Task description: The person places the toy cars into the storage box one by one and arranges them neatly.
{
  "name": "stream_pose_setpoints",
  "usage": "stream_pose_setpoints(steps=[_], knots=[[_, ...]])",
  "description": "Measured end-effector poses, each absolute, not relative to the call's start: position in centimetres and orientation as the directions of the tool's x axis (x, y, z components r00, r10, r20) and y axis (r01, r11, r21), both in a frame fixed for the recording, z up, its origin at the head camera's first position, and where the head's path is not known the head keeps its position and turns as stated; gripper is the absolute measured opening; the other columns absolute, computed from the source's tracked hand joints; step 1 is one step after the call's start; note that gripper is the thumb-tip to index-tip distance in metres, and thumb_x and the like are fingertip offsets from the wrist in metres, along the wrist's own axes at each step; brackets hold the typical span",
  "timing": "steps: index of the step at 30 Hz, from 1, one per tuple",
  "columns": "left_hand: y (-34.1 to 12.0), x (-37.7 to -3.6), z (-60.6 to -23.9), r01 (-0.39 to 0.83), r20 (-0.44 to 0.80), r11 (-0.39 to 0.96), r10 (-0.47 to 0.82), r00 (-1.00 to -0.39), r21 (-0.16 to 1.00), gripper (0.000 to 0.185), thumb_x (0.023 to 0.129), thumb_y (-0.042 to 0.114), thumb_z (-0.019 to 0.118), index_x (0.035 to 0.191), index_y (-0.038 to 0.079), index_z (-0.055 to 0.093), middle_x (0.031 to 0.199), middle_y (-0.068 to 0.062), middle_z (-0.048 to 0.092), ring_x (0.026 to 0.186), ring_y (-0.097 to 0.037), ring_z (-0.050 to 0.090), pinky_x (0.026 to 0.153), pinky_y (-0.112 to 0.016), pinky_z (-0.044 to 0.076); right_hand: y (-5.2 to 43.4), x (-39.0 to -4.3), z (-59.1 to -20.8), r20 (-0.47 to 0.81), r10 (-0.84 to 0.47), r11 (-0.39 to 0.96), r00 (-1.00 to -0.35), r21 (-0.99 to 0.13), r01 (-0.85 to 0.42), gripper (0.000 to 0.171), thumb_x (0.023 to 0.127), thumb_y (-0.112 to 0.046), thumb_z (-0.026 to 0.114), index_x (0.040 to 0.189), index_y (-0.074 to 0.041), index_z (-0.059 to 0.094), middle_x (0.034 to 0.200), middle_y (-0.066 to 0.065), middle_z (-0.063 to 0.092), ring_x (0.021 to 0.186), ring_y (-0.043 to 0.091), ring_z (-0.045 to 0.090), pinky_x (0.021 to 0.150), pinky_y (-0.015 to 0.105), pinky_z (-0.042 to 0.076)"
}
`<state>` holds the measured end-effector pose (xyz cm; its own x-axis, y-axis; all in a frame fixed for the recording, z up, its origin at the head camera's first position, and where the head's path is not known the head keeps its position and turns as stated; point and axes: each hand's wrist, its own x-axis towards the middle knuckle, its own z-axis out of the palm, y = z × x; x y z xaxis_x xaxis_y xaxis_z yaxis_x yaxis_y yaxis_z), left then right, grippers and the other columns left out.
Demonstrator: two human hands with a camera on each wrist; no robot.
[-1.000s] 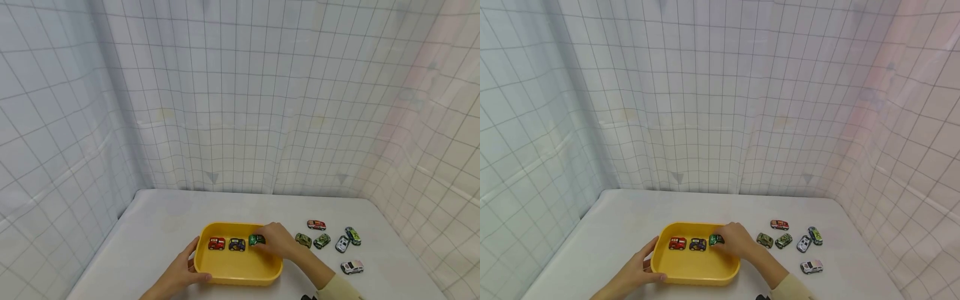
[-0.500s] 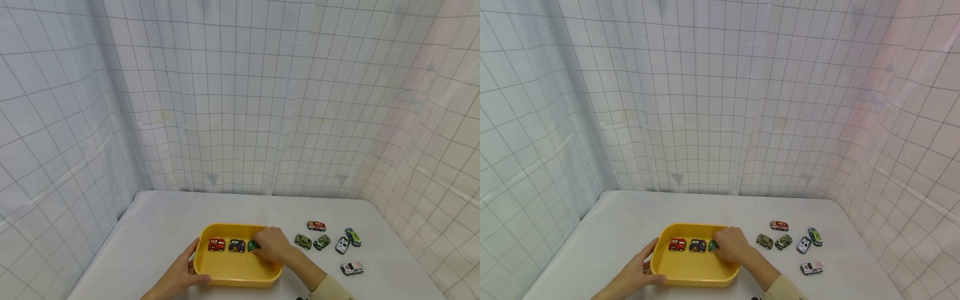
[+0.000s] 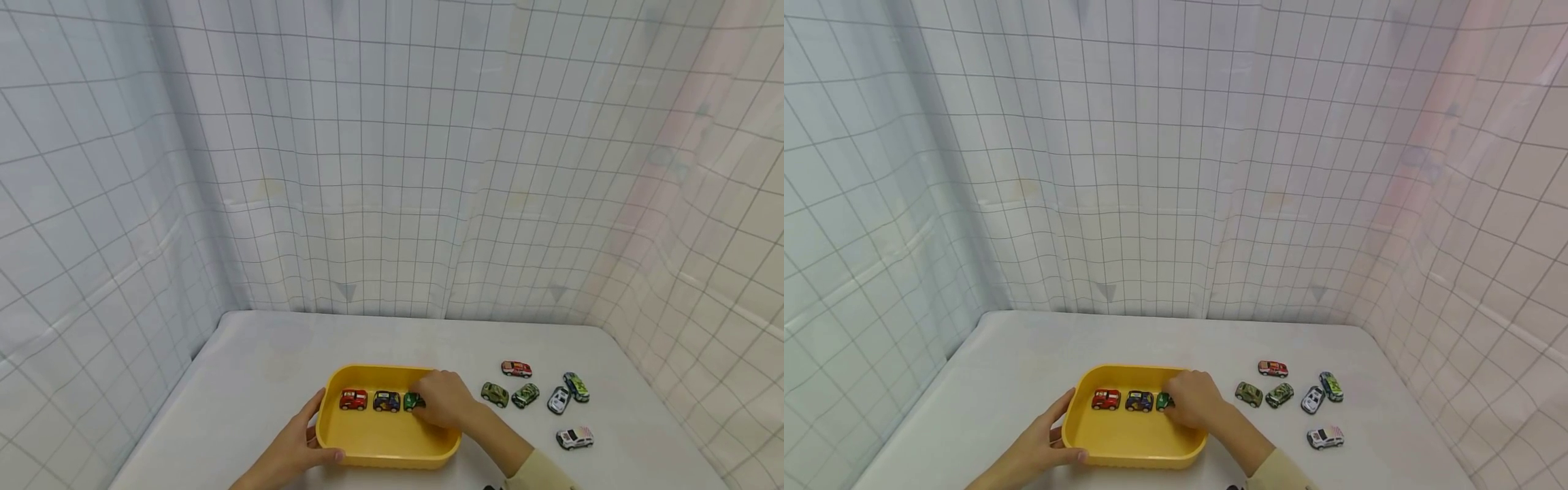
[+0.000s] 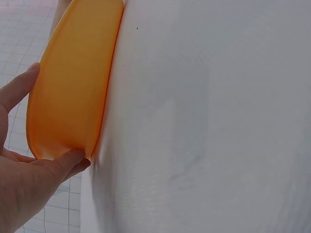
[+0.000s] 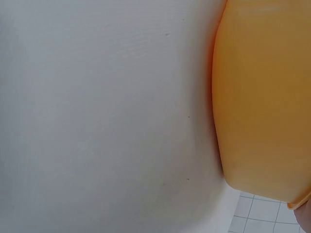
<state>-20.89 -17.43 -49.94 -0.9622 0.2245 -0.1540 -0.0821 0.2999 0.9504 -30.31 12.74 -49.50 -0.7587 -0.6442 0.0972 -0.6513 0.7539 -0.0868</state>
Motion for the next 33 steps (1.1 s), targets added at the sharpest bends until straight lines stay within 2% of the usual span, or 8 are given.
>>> stream_pose_setpoints(steps=[5, 11, 15, 20, 24, 29, 33], knots=[[-17.4, -20.9, -50.0, -0.086, -0.155, 0.284, 0.229, -0.961, 0.955, 0.115, 0.084, 0.025, 0.09, 0.163, -0.004, 0.01, 0.166, -0.033, 0.011, 0.139, -0.051, 0.042, 0.101, -0.038, 0.053, 13.0, -30.4, -49.0, 0.081, -0.64, 0.736, -0.765, -0.223, -0.639, 0.025, 0.087, -0.029, 0.084, 0.107, -0.014, 0.08, 0.085, -0.015, 0.068, 0.071, 0.004, 0.054, 0.069, 0.025, 0.052], [-17.5, -20.8, -50.2, -0.092, -0.153, 0.247, 0.241, -0.958, 0.965, 0.115, 0.085, 0.022, 0.089, 0.163, -0.004, 0.01, 0.166, -0.033, 0.009, 0.138, -0.049, 0.044, 0.099, -0.036, 0.054, 13.7, -30.4, -48.5, 0.098, -0.647, 0.682, -0.756, -0.37, -0.631, 0.034, 0.088, -0.025, 0.084, 0.117, -0.009, 0.079, 0.105, -0.006, 0.076, 0.095, 0.005, 0.068, 0.089, 0.028, 0.059], [-17.6, -20.9, -50.2, -0.087, -0.149, 0.242, 0.249, -0.957, 0.966, 0.114, 0.086, 0.022, 0.088, 0.163, -0.005, 0.009, 0.165, -0.034, 0.009, 0.138, -0.049, 0.046, 0.098, -0.036, 0.055, 14.4, -30.4, -48.1, 0.114, -0.643, 0.643, -0.757, -0.456, -0.615, 0.034, 0.089, -0.024, 0.085, 0.118, -0.007, 0.079, 0.107, -0.003, 0.076, 0.099, 0.009, 0.07, 0.09, 0.029, 0.059], [-17.5, -20.7, -50.1, -0.098, -0.155, 0.224, 0.253, -0.955, 0.97, 0.112, 0.087, 0.022, 0.087, 0.163, -0.004, 0.008, 0.166, -0.033, 0.007, 0.139, -0.049, 0.044, 0.099, -0.037, 0.055, 15.2, -30.3, -47.4, 0.141, -0.654, 0.611, -0.743, -0.481, -0.628, 0.036, 0.089, -0.024, 0.085, 0.118, -0.004, 0.078, 0.108, 0.001, 0.077, 0.099, 0.013, 0.071, 0.09, 0.03, 0.059], [-17.4, -20.7, -49.9, -0.109, -0.173, 0.27, 0.229, -0.958, 0.957, 0.114, 0.086, 0.026, 0.088, 0.163, -0.004, 0.009, 0.166, -0.033, 0.01, 0.14, -0.052, 0.041, 0.101, -0.039, 0.053, 15.9, -30.2, -47.0, 0.136, -0.669, 0.597, -0.731, -0.487, -0.637, 0.037, 0.089, -0.023, 0.084, 0.12, -0.003, 0.077, 0.11, 0.002, 0.077, 0.102, 0.014, 0.071, 0.092, 0.031, 0.059], [-17.3, -20.7, -50.0, -0.129, -0.195, 0.3, 0.202, -0.96, 0.945, 0.117, 0.084, 0.031, 0.089, 0.164, -0.003, 0.011, 0.166, -0.032, 0.012, 0.14, -0.053, 0.038, 0.103, -0.042, 0.052, 17.0, -30.0, -46.5, 0.116, -0.655, 0.61, -0.747, -0.502, -0.613, 0.036, 0.091, -0.021, 0.082, 0.122, -0.003, 0.076, 0.116, 0.003, 0.076, 0.107, 0.014, 0.069, 0.095, 0.034, 0.058], [-17.3, -20.7, -50.0, -0.126, -0.191, 0.296, 0.203, -0.96, 0.947, 0.116, 0.085, 0.03, 0.089, 0.164, -0.002, 0.011, 0.166, -0.032, 0.013, 0.14, -0.053, 0.039, 0.102, -0.042, 0.052, 18.4, -29.7, -46.3, 0.136, -0.644, 0.598, -0.753, -0.524, -0.606, 0.036, 0.092, -0.02, 0.081, 0.122, -0.001, 0.075, 0.117, 0.006, 0.075, 0.107, 0.02, 0.069, 0.095, 0.042, 0.058]])
